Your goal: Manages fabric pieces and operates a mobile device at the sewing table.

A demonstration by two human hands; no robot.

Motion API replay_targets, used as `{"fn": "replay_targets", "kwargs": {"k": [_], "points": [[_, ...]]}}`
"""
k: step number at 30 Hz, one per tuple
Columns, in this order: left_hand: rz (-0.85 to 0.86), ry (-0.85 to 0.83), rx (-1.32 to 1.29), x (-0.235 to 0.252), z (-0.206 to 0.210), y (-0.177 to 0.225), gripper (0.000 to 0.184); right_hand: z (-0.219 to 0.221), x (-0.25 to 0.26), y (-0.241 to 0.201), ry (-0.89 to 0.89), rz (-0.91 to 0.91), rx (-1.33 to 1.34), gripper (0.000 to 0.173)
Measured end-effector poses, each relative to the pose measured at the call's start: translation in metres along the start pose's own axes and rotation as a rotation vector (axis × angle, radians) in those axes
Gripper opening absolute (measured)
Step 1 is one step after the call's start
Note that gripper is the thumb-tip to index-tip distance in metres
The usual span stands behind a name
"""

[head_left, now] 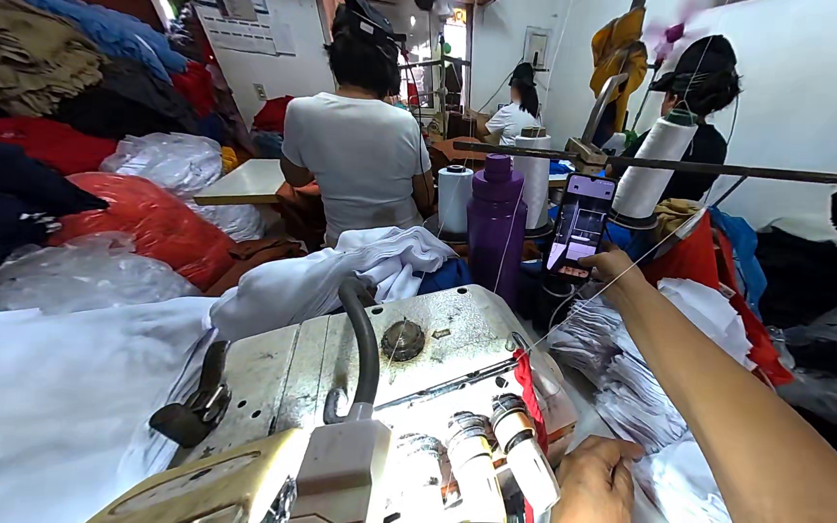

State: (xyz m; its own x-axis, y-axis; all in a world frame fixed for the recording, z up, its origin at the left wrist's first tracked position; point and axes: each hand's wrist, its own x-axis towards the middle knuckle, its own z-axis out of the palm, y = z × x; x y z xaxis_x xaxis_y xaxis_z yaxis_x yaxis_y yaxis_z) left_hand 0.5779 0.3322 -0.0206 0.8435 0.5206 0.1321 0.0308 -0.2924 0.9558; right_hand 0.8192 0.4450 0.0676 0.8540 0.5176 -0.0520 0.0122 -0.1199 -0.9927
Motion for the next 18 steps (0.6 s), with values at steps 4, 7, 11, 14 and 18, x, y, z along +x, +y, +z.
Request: {"fn": "replay_targets", "kwargs": {"k": [4, 7, 11, 14, 18], "points": [[0.0, -0.012, 0.006, 0.0, -0.001, 0.0, 0.03, 0.002, 0.001, 0.004, 0.001, -0.044, -0.156, 0.082], [0.004, -0.01, 0.009, 0.0, 0.0, 0.0, 0.03, 0.005, -0.003, 0.01, 0.001, -0.054, -0.175, 0.082], [0.01, -0.005, 0.011, 0.0, 0.0, -0.001, 0.029, 0.008, -0.003, 0.019, 0.012, -0.078, -0.176, 0.082], [0.011, -0.008, 0.016, 0.001, 0.0, -0.002, 0.029, 0.008, -0.005, 0.02, 0.015, -0.088, -0.176, 0.083], [0.009, -0.013, 0.016, 0.001, 0.0, -0.001, 0.029, 0.006, -0.005, 0.019, 0.03, -0.057, -0.129, 0.081]]}}
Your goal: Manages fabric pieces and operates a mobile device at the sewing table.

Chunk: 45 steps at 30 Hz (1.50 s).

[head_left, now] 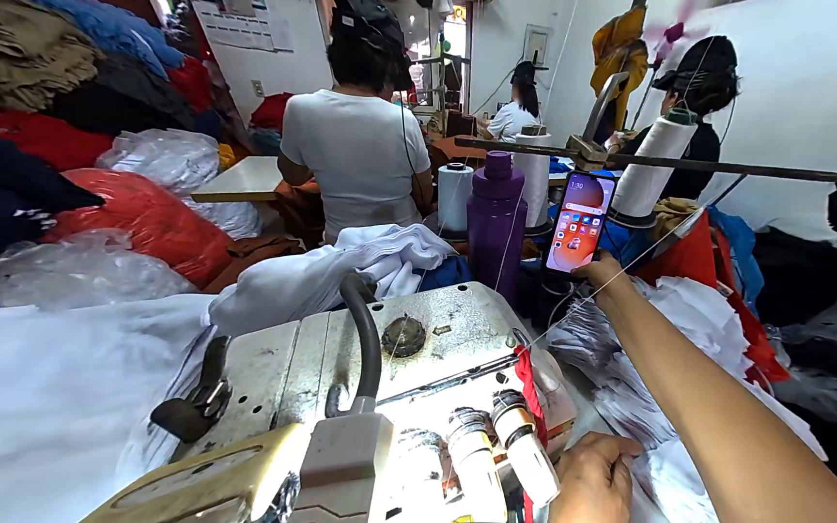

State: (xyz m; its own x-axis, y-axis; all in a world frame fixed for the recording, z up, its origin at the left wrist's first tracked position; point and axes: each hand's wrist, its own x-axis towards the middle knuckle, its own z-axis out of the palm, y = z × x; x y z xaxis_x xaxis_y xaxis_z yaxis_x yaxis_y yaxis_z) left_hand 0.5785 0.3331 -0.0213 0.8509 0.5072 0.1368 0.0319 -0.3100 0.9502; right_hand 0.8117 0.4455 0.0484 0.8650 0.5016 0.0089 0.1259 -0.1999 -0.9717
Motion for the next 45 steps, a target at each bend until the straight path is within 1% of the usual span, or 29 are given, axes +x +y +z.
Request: {"fn": "replay_targets", "kwargs": {"k": [4, 12, 17, 21, 30, 34, 38, 42, 45], "points": [[-0.01, -0.013, 0.008, 0.0, -0.001, 0.0, 0.03, 0.0, -0.001, 0.0, 0.015, 0.016, 0.071, 0.081], [0.0, -0.01, 0.016, 0.001, -0.001, -0.001, 0.03, 0.0, 0.005, 0.005, 0.015, -0.014, 0.091, 0.081], [0.006, -0.007, 0.021, 0.001, 0.001, -0.003, 0.03, 0.002, 0.011, 0.009, 0.054, -0.025, 0.143, 0.074], [0.013, -0.008, 0.026, 0.001, 0.0, -0.003, 0.03, 0.002, 0.003, 0.002, 0.071, -0.027, 0.2, 0.066], [0.001, -0.009, 0.017, 0.0, 0.0, -0.001, 0.029, 0.002, -0.003, -0.002, 0.065, -0.079, 0.188, 0.064], [0.003, -0.015, 0.019, 0.001, 0.0, -0.001, 0.029, 0.002, -0.005, -0.006, 0.087, -0.098, 0.157, 0.07], [-0.005, -0.03, 0.021, 0.0, 0.0, 0.0, 0.029, 0.004, 0.001, -0.007, 0.107, -0.156, 0.158, 0.076], [0.004, -0.039, 0.031, -0.001, -0.001, 0.001, 0.029, 0.01, 0.012, -0.016, 0.111, -0.173, 0.124, 0.091], [0.022, -0.024, 0.031, -0.001, 0.0, 0.001, 0.028, 0.017, 0.013, -0.022, 0.14, -0.186, 0.135, 0.097]]}}
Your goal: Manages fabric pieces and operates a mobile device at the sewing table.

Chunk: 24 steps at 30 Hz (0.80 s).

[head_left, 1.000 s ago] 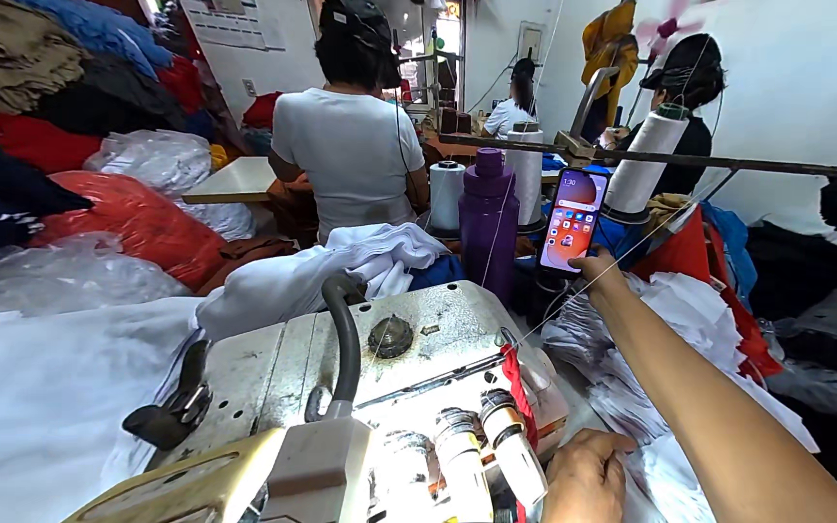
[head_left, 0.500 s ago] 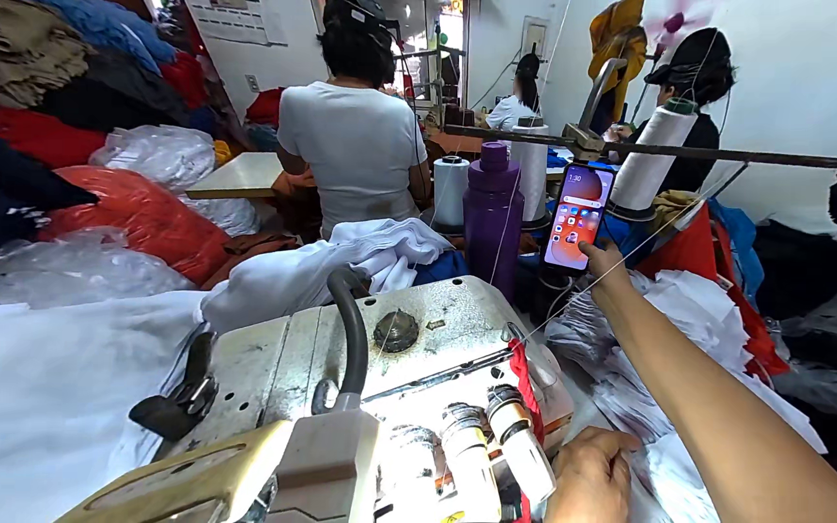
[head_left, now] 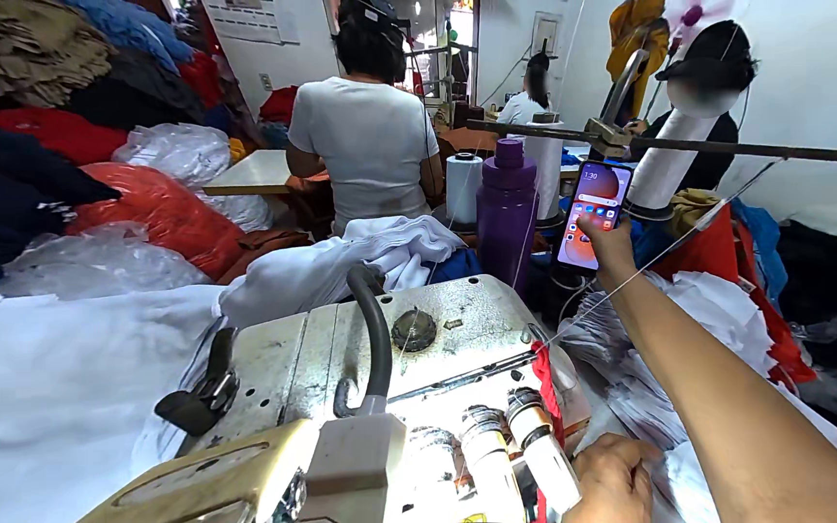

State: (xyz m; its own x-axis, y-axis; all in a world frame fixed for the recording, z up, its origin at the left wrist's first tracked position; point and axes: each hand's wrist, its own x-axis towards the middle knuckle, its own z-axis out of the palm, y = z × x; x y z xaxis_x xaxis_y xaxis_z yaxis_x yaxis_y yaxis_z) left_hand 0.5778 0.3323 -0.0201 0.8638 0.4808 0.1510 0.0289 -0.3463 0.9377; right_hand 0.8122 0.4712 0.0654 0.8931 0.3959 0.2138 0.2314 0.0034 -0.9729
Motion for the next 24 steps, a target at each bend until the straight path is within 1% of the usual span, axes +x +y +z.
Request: {"fn": "replay_targets", "kwargs": {"k": [5, 9, 12, 15, 20, 24], "points": [[-0.004, -0.016, -0.007, 0.0, 0.0, 0.002, 0.029, 0.006, 0.003, -0.001, 0.035, 0.02, -0.003, 0.107], [0.018, -0.002, -0.007, -0.001, 0.001, 0.0, 0.029, 0.006, 0.008, -0.001, 0.058, 0.021, -0.064, 0.107], [0.005, -0.015, 0.001, 0.0, 0.0, 0.001, 0.03, 0.006, 0.009, 0.0, 0.058, 0.016, -0.086, 0.107], [0.009, -0.008, 0.004, 0.0, 0.001, 0.0, 0.03, 0.003, 0.004, -0.002, 0.058, 0.021, -0.069, 0.103], [0.007, -0.01, 0.006, 0.0, 0.0, 0.0, 0.029, -0.004, 0.002, 0.005, 0.06, -0.041, 0.099, 0.092], [-0.013, -0.024, 0.011, 0.0, -0.001, 0.002, 0.03, -0.013, -0.004, 0.004, 0.035, -0.009, 0.049, 0.091]]}}
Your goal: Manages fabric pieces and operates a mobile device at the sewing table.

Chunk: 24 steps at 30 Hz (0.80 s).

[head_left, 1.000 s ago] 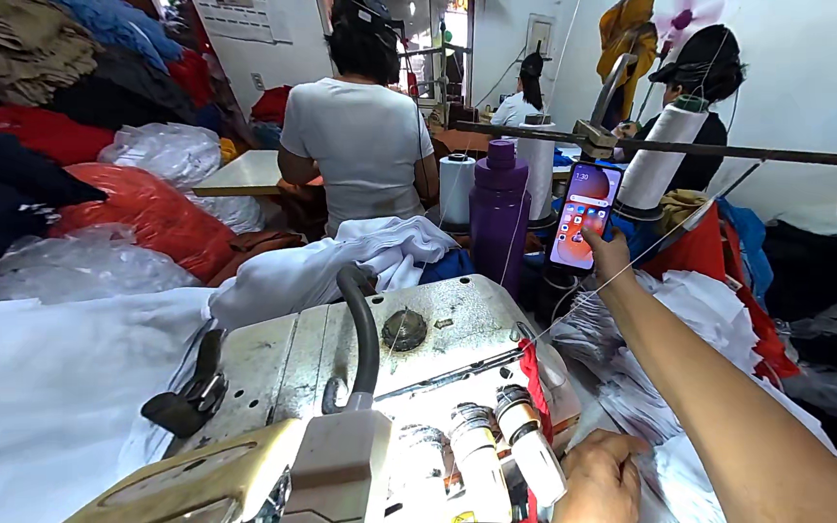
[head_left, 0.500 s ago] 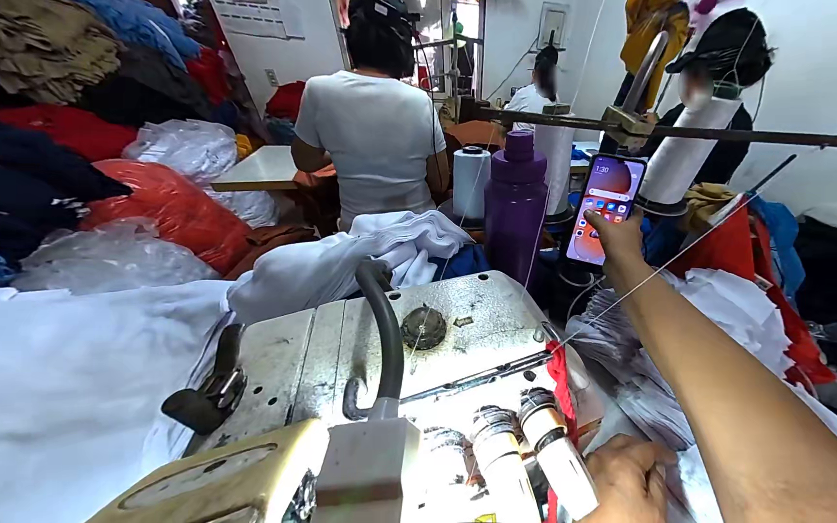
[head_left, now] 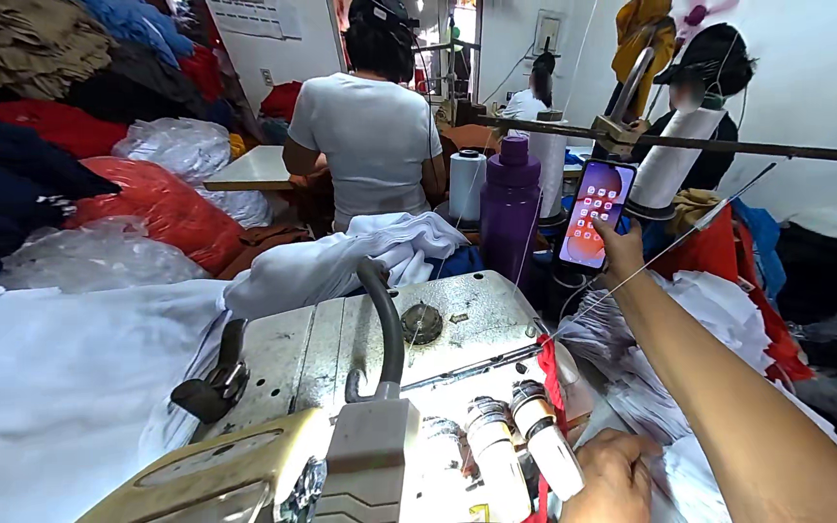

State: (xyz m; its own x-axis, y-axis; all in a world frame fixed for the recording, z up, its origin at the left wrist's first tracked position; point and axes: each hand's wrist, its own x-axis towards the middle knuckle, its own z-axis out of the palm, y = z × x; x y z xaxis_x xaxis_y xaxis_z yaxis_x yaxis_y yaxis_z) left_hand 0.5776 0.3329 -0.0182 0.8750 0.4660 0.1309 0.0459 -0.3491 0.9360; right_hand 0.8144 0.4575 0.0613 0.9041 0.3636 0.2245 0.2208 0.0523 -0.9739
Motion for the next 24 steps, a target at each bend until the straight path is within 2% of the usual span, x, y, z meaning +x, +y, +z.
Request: {"fn": "replay_targets", "kwargs": {"k": [11, 18, 24], "points": [[0.021, 0.007, 0.009, 0.0, 0.001, -0.003, 0.03, -0.004, 0.004, 0.004, 0.014, 0.01, -0.005, 0.091], [0.031, 0.004, 0.021, -0.001, 0.002, -0.003, 0.029, 0.008, 0.023, -0.011, 0.0, -0.018, 0.025, 0.087], [0.045, 0.014, 0.025, -0.002, 0.003, -0.002, 0.028, 0.015, 0.026, -0.013, 0.0, -0.009, -0.06, 0.09]]}}
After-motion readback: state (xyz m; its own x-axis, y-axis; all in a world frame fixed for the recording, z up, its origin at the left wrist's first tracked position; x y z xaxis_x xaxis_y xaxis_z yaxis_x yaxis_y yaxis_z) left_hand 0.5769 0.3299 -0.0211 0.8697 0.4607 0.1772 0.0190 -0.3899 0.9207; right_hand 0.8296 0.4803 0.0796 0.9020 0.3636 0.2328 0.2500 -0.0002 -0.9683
